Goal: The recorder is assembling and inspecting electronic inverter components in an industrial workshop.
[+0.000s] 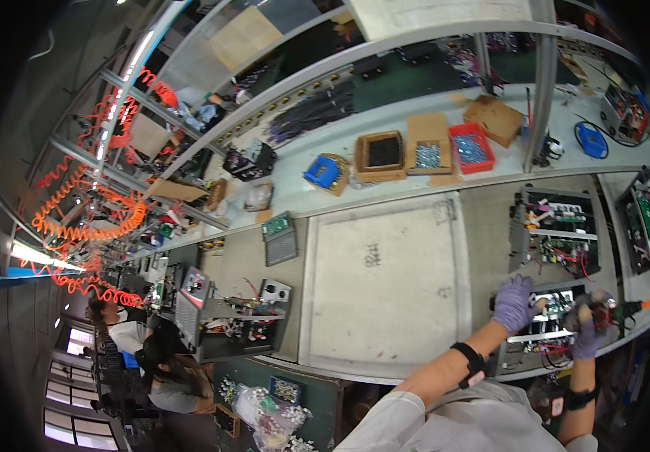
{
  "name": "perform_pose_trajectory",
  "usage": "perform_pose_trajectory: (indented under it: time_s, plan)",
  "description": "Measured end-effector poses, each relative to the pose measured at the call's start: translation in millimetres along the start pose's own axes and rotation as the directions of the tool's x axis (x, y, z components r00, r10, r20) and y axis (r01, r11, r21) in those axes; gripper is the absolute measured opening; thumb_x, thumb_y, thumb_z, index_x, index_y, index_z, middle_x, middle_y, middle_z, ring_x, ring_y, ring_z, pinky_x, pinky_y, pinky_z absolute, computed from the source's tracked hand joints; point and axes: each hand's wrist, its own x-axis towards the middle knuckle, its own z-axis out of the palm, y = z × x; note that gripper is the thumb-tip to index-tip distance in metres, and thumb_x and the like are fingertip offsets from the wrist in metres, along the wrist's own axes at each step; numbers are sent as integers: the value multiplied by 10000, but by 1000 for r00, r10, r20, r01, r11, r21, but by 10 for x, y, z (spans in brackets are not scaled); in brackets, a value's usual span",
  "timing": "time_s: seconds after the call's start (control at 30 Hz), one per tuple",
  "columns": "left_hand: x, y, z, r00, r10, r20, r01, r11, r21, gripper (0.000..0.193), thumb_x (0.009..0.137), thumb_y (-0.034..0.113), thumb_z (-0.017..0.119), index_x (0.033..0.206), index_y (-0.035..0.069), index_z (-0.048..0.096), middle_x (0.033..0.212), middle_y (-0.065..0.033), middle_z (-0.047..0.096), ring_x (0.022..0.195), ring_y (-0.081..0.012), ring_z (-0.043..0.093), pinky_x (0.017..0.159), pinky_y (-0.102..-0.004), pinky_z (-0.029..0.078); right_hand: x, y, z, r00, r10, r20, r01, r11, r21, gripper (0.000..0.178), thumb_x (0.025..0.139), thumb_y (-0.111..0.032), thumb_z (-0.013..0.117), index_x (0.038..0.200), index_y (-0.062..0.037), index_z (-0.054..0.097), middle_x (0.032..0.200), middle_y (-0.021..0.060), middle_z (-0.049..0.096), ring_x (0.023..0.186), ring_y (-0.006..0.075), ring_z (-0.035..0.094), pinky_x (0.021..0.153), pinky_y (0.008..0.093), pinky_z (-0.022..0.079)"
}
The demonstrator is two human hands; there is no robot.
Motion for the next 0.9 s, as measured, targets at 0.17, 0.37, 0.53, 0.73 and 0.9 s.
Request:
perform_pose_trajectory:
  time_s: [0.17,0.37,0.53,0.73,0.9]
  plan:
    - [-289,-258,417,876,-379,298,481,639,-601,326,860,286,476,1052,24,501,799,-169,574,697,-304,565,609,-401,446,-86,-130,-276,999,-45,-21,45,999,-1,374,804,-114,616,1149,-109,472,872,43,560,525,51,453,387,186,342]
    - [-745,-238,188,691,-229,685,716,93,-692,273,899,301,453,1007,61,526,657,-48,545,495,-129,486,403,-270,380,-280,-514,-100,1000,-16,-7,17,989,145,356,820,-141,602,1147,-128,463,850,42,543,496,60,428,373,196,358]
    - [-1031,-170,-126,785,-146,603,620,224,-752,243,902,301,469,998,86,529,750,-39,584,576,-108,526,453,-247,414,-402,-736,196,999,-16,-36,25,970,242,440,786,-305,644,1107,-79,446,899,54,524,711,102,474,541,218,416]
    - [-1066,-90,-250,813,143,564,580,-121,-806,303,849,302,589,1068,96,549,802,4,555,606,-61,478,498,-194,367,-364,-923,409,988,70,136,-120,906,407,355,822,-210,598,1115,-92,438,836,41,474,704,128,480,534,240,452]
    - [-960,229,-216,795,52,604,606,-86,-791,330,845,306,599,1093,96,542,840,9,569,641,-47,468,498,-183,360,-120,-965,335,983,-33,181,-59,874,482,484,756,-300,648,1097,-53,409,822,39,460,744,135,448,636,260,398]
